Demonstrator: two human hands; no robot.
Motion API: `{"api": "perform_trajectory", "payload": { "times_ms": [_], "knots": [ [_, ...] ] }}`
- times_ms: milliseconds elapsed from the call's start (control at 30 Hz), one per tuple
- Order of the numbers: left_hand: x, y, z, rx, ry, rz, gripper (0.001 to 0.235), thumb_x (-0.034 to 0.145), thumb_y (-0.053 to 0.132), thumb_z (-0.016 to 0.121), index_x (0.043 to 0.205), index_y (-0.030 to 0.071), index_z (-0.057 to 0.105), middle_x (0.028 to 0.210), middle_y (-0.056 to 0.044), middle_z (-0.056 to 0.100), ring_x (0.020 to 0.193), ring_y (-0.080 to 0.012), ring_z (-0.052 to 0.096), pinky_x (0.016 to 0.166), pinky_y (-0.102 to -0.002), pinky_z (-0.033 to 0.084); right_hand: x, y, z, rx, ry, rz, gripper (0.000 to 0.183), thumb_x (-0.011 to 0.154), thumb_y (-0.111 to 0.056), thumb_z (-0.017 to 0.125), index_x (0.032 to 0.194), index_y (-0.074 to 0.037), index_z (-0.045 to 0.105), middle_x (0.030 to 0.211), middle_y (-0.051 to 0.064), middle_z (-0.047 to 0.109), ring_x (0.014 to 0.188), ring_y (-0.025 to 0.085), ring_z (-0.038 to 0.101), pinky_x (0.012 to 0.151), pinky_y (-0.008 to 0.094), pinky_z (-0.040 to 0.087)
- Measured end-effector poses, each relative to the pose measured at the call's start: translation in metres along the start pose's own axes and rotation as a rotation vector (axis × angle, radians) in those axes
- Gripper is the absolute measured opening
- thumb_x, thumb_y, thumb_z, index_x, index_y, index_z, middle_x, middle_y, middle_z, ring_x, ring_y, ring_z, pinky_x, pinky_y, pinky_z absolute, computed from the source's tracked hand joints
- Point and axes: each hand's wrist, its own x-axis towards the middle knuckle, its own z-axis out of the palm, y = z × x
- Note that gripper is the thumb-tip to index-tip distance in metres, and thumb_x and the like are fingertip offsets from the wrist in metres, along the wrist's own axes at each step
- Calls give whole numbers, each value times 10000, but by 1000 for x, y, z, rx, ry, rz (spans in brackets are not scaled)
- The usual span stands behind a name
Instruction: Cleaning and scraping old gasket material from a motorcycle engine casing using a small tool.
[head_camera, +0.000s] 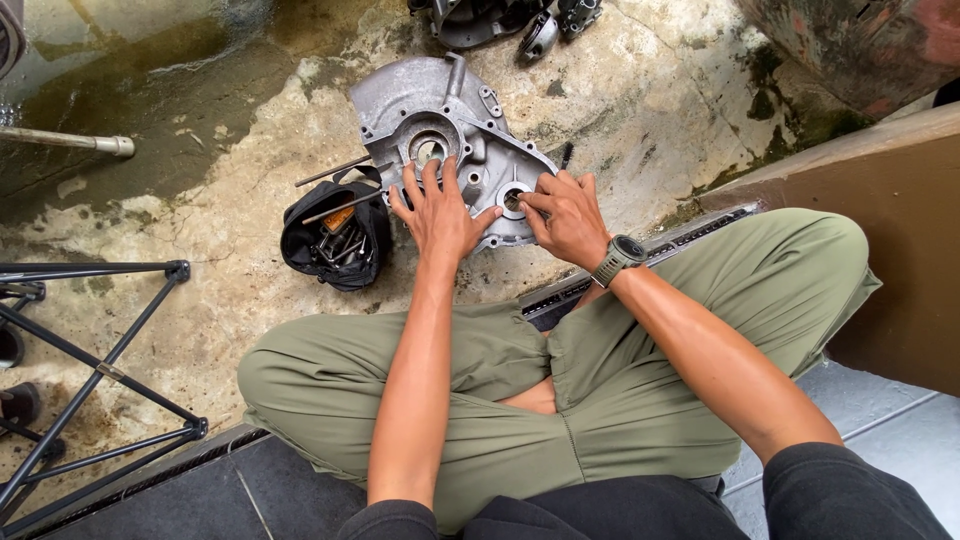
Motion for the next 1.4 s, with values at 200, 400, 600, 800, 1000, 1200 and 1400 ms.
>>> {"api": "perform_trajectory", "payload": {
  "times_ms": [200, 400, 600, 800, 1000, 1200, 1400],
  "knots": [
    [0, 3, -5, -10, -32, -27, 924, 763, 494, 867, 1500, 139, 436, 1512, -137, 436, 1498, -396, 159, 1142, -692, 30, 3, 5, -4, 38, -43, -25, 97, 967, -219, 656, 953, -188, 747, 819, 7, 554, 812, 237, 556, 829, 388, 320],
    [0, -2, 1, 2, -9, -4, 943, 752, 522, 857, 1496, 143, 419, 1511, -133, 424, 1493, -399, 162, 1145, -692, 29, 2, 5, -4, 8, -40, -26, 121, 984, -238, 649, 915, -201, 741, 805, -3, 546, 800, 223, 555, 820, 386, 324],
    [0, -2, 2, 11, 1, -1, 939, 753, 528, 854, 1495, 150, 420, 1501, -127, 435, 1491, -393, 171, 1145, -686, 29, 0, 3, -1, -10, -14, -28, 147, 991, -251, 636, 919, -209, 757, 801, 6, 565, 790, 227, 568, 826, 385, 339],
    [0, 0, -1, 1, -16, -9, 935, 761, 520, 862, 1499, 137, 435, 1502, -140, 445, 1491, -398, 171, 1144, -683, 34, -4, 6, 7, -23, 4, -30, 160, 994, -270, 633, 915, -213, 760, 797, 0, 575, 787, 223, 579, 829, 386, 341],
    [0, -1, 2, 16, -10, -4, 935, 759, 521, 852, 1498, 146, 419, 1509, -128, 430, 1493, -396, 167, 1147, -683, 41, -3, 2, 4, -6, 19, -38, 156, 989, -277, 644, 912, -207, 761, 790, 2, 563, 782, 228, 574, 822, 386, 345],
    [0, 0, -1, 1, -36, -23, 935, 766, 516, 857, 1509, 147, 425, 1516, -130, 433, 1500, -394, 153, 1140, -684, 24, -3, -1, 6, -40, 16, -28, 157, 990, -258, 638, 916, -190, 759, 787, 14, 554, 777, 241, 569, 787, 389, 353],
    [1, -2, 2, 4, -21, -11, 940, 762, 530, 846, 1506, 158, 408, 1517, -116, 413, 1498, -400, 157, 1132, -704, 98, -4, 4, 16, -100, 93, -22, 172, 987, -244, 644, 915, -167, 779, 776, 17, 567, 756, 237, 572, 767, 386, 354]
  ]
}}
